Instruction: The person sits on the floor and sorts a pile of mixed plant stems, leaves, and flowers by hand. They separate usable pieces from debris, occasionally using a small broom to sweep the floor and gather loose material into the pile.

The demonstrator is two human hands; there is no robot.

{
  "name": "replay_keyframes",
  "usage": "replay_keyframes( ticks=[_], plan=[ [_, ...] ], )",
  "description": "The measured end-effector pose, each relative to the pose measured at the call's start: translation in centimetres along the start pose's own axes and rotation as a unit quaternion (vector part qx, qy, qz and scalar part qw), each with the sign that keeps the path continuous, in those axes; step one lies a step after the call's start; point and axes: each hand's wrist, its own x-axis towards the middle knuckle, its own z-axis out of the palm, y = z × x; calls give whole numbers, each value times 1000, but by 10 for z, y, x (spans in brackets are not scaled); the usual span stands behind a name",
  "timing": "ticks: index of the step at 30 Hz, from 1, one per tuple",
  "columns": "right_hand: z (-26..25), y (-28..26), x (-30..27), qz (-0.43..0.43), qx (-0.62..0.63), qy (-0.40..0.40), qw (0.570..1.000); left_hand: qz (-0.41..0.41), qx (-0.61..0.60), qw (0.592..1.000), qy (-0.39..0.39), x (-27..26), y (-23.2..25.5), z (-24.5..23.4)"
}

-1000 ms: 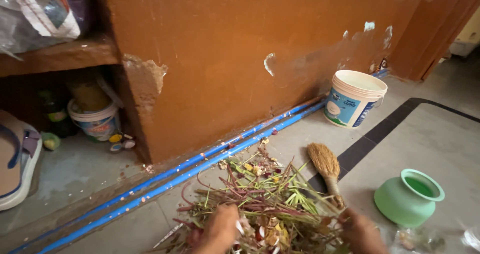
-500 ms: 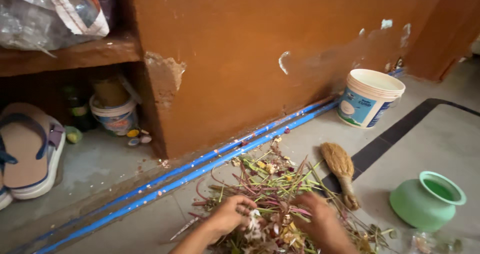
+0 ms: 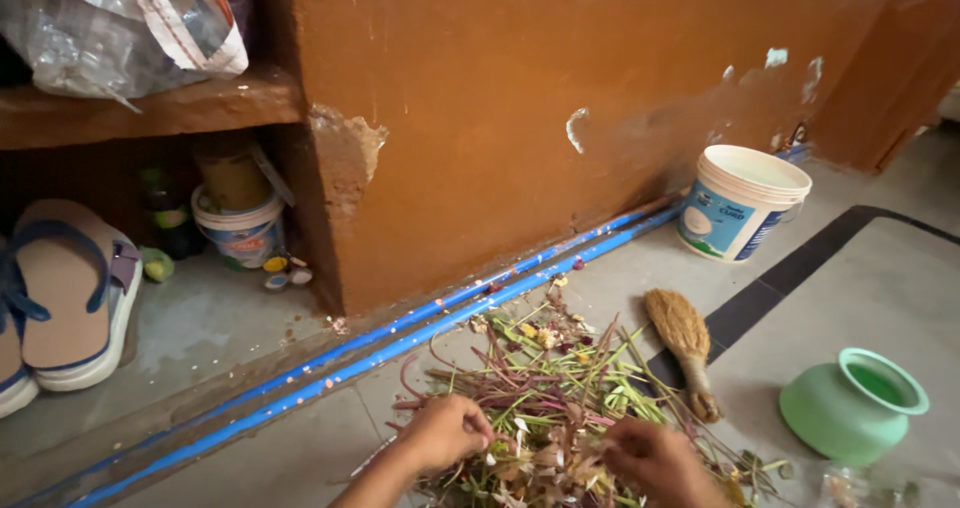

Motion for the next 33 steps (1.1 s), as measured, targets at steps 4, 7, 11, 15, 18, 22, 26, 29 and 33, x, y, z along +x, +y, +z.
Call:
replay_keyframes(
  ticks=[4, 7, 11, 15, 18, 22, 26, 29, 33],
  plan=[
    [-77, -46, -44, 34, 100, 35, 994, 12, 81, 997, -8, -12, 11, 14],
    [-112, -70, -63, -11, 70, 56, 996, -29, 137, 989, -45, -16, 43, 28],
    [-120, -64, -64, -37, 75, 41, 996, -50, 217, 969, -108, -25, 72, 43],
    [-135, -44, -62, -12, -8, 175, 984, -3, 305, 948, -87, -29, 59, 57],
    [-133, -29, -53, -33, 6, 184, 982, -32, 283, 955, -82, -26, 56, 57],
    [-86, -17, -46, 6, -179, 39, 983, -80, 222, 966, -104, -29, 77, 37],
    [-51, -16, -30, 80, 11, -83, 993, -20, 161, 985, -65, -23, 83, 25],
    [-11, -13, -9, -63, -146, 24, 987, 32, 140, 989, -22, -12, 67, 19],
    [41, -5, 0, -242, -233, 44, 941, -43, 61, 995, -62, -9, 46, 12]
  ],
)
